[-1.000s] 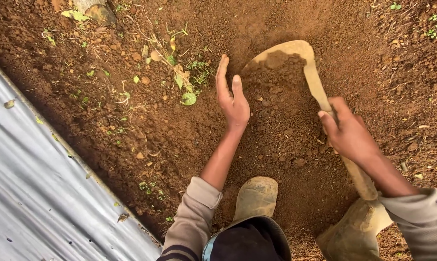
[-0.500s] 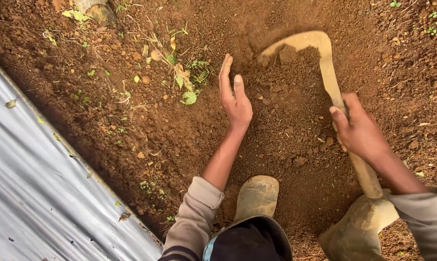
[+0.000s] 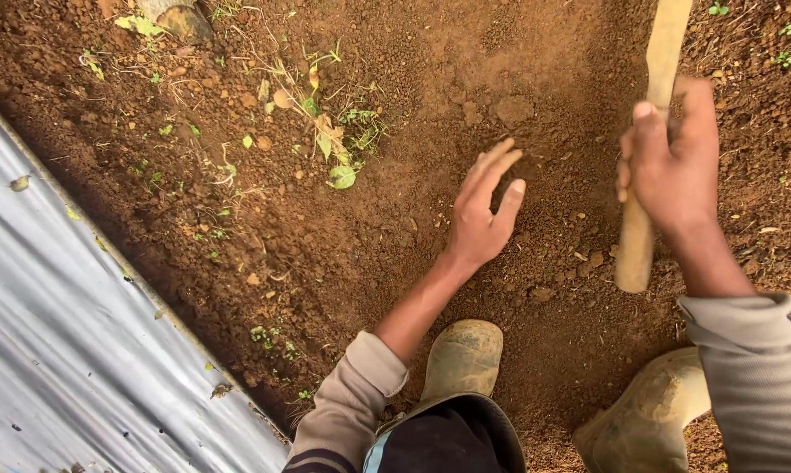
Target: Using a hand scythe to loosen soil and remove weeds, then scooping soil into planting holes in plastic mulch.
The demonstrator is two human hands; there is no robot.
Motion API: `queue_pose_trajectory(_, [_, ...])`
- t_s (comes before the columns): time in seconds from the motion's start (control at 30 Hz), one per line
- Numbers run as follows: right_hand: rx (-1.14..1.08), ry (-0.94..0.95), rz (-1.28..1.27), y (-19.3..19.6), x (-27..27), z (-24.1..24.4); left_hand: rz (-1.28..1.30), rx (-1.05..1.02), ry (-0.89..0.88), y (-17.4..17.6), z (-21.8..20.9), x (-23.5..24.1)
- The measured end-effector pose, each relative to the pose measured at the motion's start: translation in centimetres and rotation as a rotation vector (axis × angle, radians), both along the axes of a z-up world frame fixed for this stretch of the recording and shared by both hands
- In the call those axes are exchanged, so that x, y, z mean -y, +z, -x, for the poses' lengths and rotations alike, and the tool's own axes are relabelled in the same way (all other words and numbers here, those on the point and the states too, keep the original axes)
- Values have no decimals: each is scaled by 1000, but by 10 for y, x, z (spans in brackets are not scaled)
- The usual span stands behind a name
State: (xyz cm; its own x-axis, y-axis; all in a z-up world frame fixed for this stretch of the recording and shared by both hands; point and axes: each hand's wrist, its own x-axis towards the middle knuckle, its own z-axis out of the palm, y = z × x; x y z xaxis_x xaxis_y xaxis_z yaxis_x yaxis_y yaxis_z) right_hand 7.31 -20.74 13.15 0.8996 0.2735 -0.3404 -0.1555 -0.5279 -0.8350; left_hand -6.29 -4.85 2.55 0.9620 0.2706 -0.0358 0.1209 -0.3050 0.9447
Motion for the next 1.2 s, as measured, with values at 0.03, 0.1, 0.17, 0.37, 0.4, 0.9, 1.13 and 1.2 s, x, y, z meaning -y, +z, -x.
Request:
queue_pose_trajectory(0.03, [-3,3,0,0,-10,-3,0,-3,3,1,1,0])
queue_pose_trajectory(0.1, [-125,-62,-51,-1,-30,-8,30,48,37,4,3,0])
queue_pose_trajectory(0.17, [-294,99,194,11,-33,-9,-20,78,132,7,2,-10])
queue_pose_trajectory(0.37, [-421,194,438,21,-15,-5,-143,112,427,2,3,-41])
queue_pose_trajectory(0.4, [-378,177,435,19,-12,-7,-143,86,448,1,3,-44])
queue_pose_trajectory(0.9, [-300,372,543,3,43,23,-194,-11,406,2,0,-47])
queue_pose_trajectory(1.13, [-122,76,235,3,15,0,-174,-24,109,5,-5,-34])
queue_pose_trajectory(1.2, [-257,24,237,1,0,-1,-90,-18,193,7,-4,-37])
